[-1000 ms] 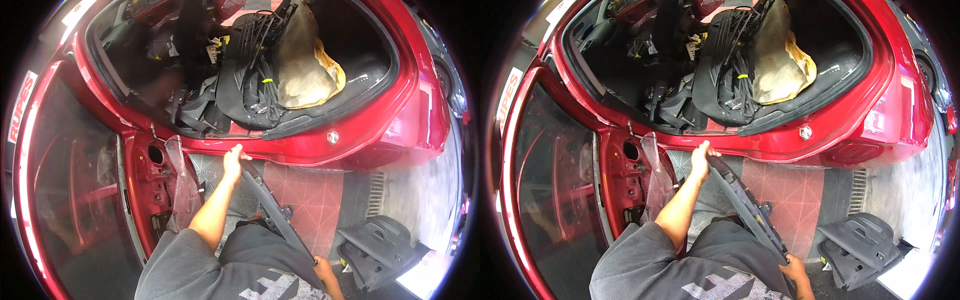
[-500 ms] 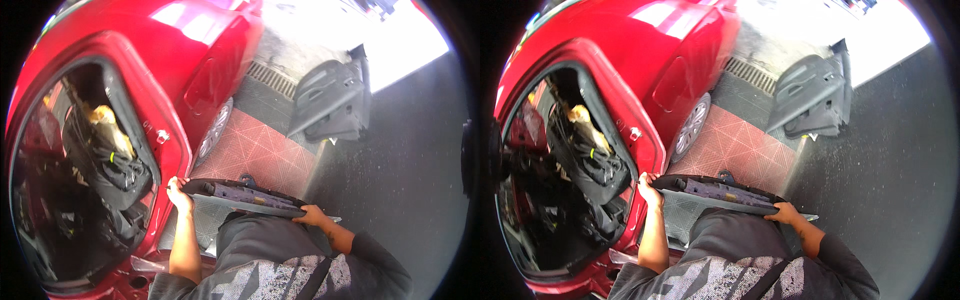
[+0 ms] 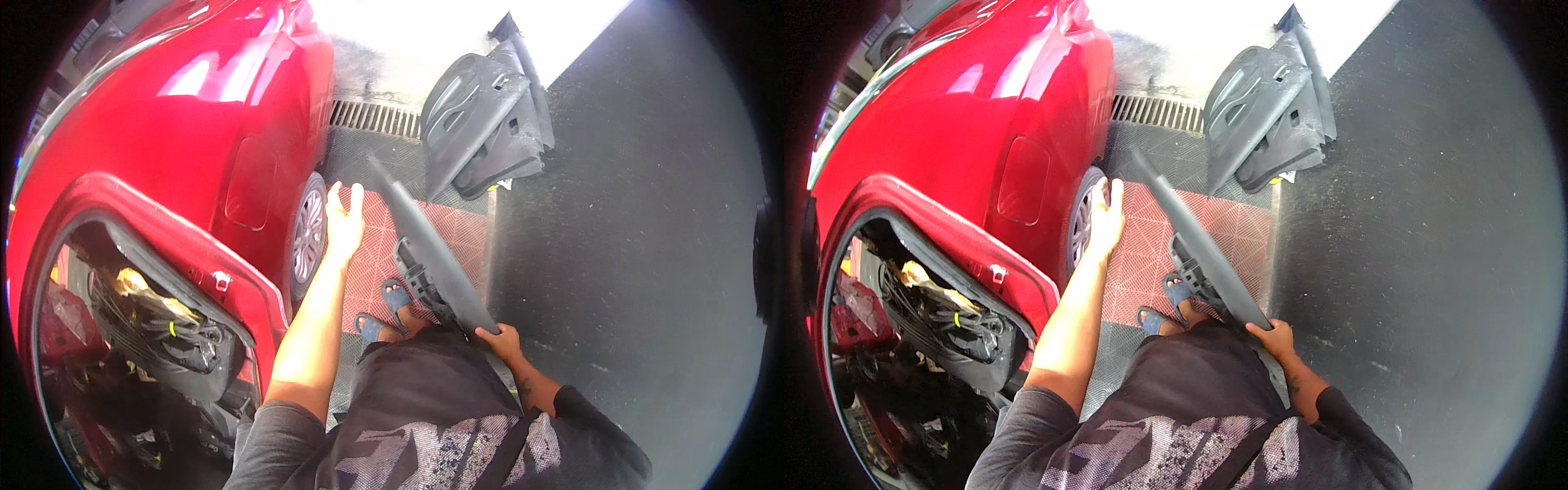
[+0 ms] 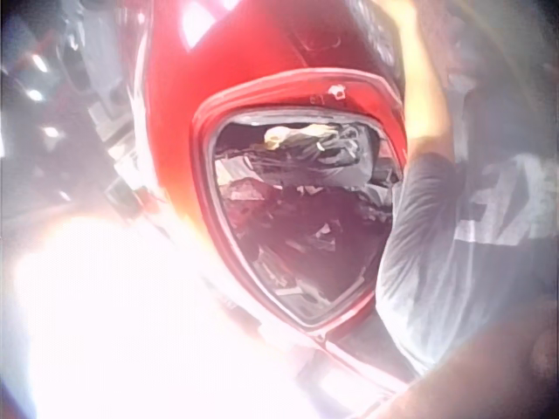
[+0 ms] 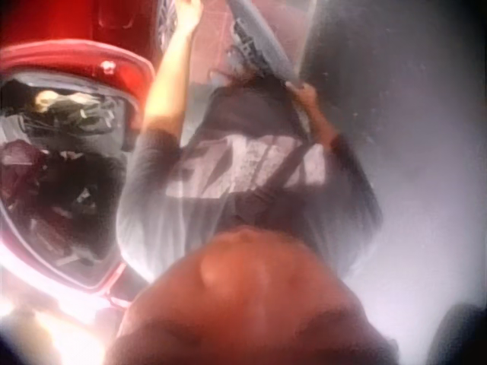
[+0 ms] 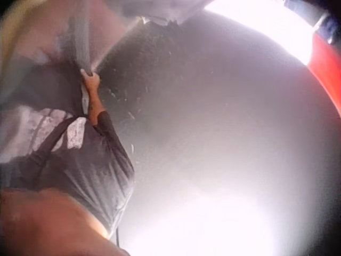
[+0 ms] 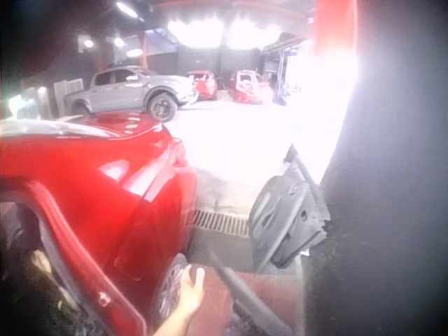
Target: The person opens the rear door of a red car and removes several interior trim pieces and floor mats from the trunk area. They place the removed parts on the floor beside the vehicle.
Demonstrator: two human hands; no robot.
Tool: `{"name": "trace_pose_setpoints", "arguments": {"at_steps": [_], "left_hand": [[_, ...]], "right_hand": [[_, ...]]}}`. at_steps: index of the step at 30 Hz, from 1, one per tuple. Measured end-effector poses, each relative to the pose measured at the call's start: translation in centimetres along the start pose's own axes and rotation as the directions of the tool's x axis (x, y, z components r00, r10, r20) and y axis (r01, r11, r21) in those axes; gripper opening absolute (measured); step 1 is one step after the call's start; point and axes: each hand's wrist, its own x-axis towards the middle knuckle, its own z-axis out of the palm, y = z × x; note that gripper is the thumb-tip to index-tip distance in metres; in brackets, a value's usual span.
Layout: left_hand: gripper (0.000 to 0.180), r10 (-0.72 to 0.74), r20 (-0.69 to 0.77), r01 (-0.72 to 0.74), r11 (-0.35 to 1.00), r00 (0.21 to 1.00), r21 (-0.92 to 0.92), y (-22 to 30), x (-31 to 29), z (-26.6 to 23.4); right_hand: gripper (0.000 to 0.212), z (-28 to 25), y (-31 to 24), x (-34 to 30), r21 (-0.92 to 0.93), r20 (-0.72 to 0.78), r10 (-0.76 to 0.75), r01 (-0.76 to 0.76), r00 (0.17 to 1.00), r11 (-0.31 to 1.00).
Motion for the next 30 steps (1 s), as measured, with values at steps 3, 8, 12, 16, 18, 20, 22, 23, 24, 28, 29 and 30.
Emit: {"name": "trace_pose_setpoints", "arguments": {"at_steps": [3,8,12,16,18,20,22,23,24,28,29,30], "left_hand": [[0.082,0.013,0.205,-0.034,0.995,0.979,0.099,-1.6,-1.4,1.0],[0.077,-0.386,0.459,0.274,0.916,0.8,0.293,-10.9,-6.4,-2.4],[0.068,-0.591,0.38,0.303,0.746,0.712,0.593,-16.2,-11.9,-7.2],[0.073,-0.755,0.24,0.3,0.5,0.61,0.812,-14.6,-15.6,-12.8],[0.073,-0.793,0.187,0.304,0.424,0.58,0.853,-14.5,-17.6,-15.0],[0.073,-0.798,0.092,0.388,0.385,0.595,0.837,-13.4,-19.7,-15.5],[0.071,-0.819,0.009,0.536,0.383,0.573,0.753,-8.4,-20.1,-15.0],[0.07,-0.785,-0.005,0.518,0.404,0.619,0.754,-10.6,-21.2,-15.8],[0.07,-0.802,-0.003,0.55,0.407,0.597,0.729,-10.7,-21.4,-15.5],[0.07,-0.863,-0.065,0.676,0.344,0.501,0.652,-7.1,-22.9,-12.7],[0.07,-0.876,-0.084,0.683,0.307,0.475,0.663,-6.6,-23.4,-12.3],[0.07,-0.888,-0.095,0.685,0.274,0.449,0.675,-6.4,-23.7,-12.0]], "right_hand": [[0.067,0.4,2.8,2.8,0.167,-0.135,0.136,-0.113,0.981,0.98],[0.052,-0.8,5.1,7.6,0.271,-0.245,0.17,-0.101,0.954,0.957],[0.058,-1.9,6.0,12.2,0.365,-0.233,0.155,-0.061,0.96,0.929],[0.052,-3.0,7.1,17.2,0.55,-0.085,0.162,-0.09,0.983,0.831],[0.052,-4.2,8.5,20.6,0.413,-0.125,0.154,-0.09,0.98,0.906],[0.052,-6.6,8.8,23.4,0.411,-0.019,0.169,-0.147,0.985,0.9],[0.051,-8.0,8.4,25.7,0.36,0.007,0.166,-0.158,0.986,0.919],[0.049,-8.1,9.8,28.1,0.45,0.04,0.103,-0.11,0.994,0.886],[0.052,-8.3,12.9,31.3,0.53,0.044,-0.044,0.014,0.998,0.848],[0.059,-11.4,11.4,36.6,0.316,0.015,0.114,-0.113,0.993,0.942],[0.061,-12.2,10.0,37.0,0.223,0.001,0.159,-0.155,0.987,0.962],[0.061,-12.9,9.0,37.2,0.207,0.013,0.177,-0.176,0.984,0.962]]}}
